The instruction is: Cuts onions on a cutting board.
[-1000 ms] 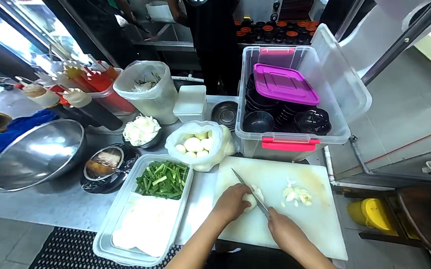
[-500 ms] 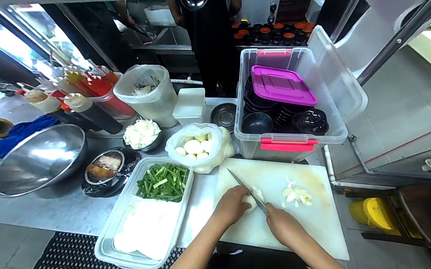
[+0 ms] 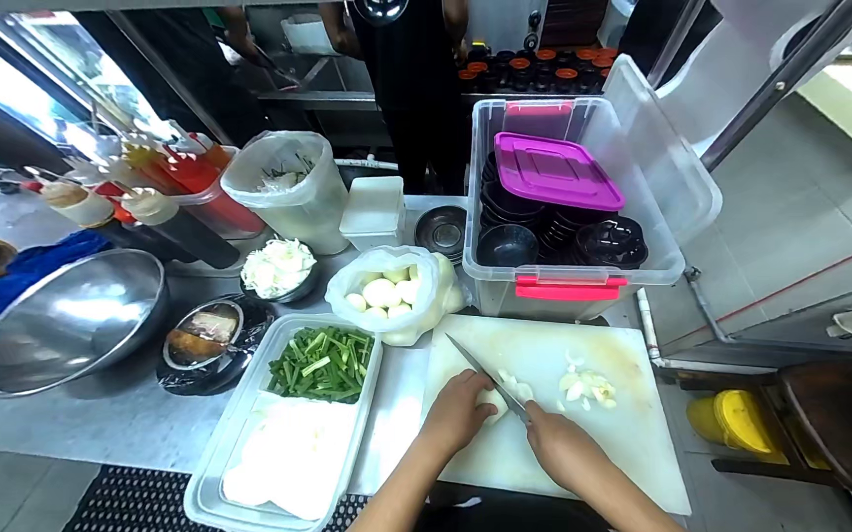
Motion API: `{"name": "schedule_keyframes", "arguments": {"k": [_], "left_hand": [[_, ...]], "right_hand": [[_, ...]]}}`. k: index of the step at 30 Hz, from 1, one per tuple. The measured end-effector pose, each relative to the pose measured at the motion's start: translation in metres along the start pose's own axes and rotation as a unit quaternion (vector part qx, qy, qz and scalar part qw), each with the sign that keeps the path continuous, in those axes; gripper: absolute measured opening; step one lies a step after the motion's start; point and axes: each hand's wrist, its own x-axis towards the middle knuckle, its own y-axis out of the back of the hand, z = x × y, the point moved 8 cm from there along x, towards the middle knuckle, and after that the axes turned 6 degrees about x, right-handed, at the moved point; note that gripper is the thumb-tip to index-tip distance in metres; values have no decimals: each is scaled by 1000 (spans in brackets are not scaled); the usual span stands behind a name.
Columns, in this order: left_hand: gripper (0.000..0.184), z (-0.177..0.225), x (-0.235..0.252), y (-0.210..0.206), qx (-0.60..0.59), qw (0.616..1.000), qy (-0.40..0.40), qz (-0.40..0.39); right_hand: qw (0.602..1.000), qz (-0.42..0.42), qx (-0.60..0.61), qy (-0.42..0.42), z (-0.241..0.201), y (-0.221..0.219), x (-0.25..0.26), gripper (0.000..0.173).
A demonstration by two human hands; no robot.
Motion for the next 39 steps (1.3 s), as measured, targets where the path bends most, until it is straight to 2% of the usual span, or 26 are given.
{"name": "schedule_keyframes", "arguments": {"k": [4,10,17,22,24,31,36,39], "left_hand": [[35,-1,-1,-1,-4,1000,5,8],[36,-1,0,-1,-1,1000,-4,6],[35,-2,-3,0,-5,1000,-4,23],[35,-2,-3,-1,-5,1000,-8,26],[35,-2,-3,0,-4,1000,-9,27],[34,-3,-6,0,-9,999,-8,41],[34,-5,-6,-2,-9,999,-6,48],[34,-5,-8,-2,-8,999,-5,51]], "right_hand": [[1000,3,-3,0,9,1,-20,31],[1000,-8,13,7,2,-17,16,33],[1000,-2,-7,0,7,4,-21,31],[1000,-7,14,8,1,-19,12,37],[1000,-14,10,10,-3,-16,18,37],[1000,-9,-16,6,3,9,-22,30],[1000,-11,7,12,-3,-15,11,35],[1000,-19,7,18,-9,-14,23,33]]}}
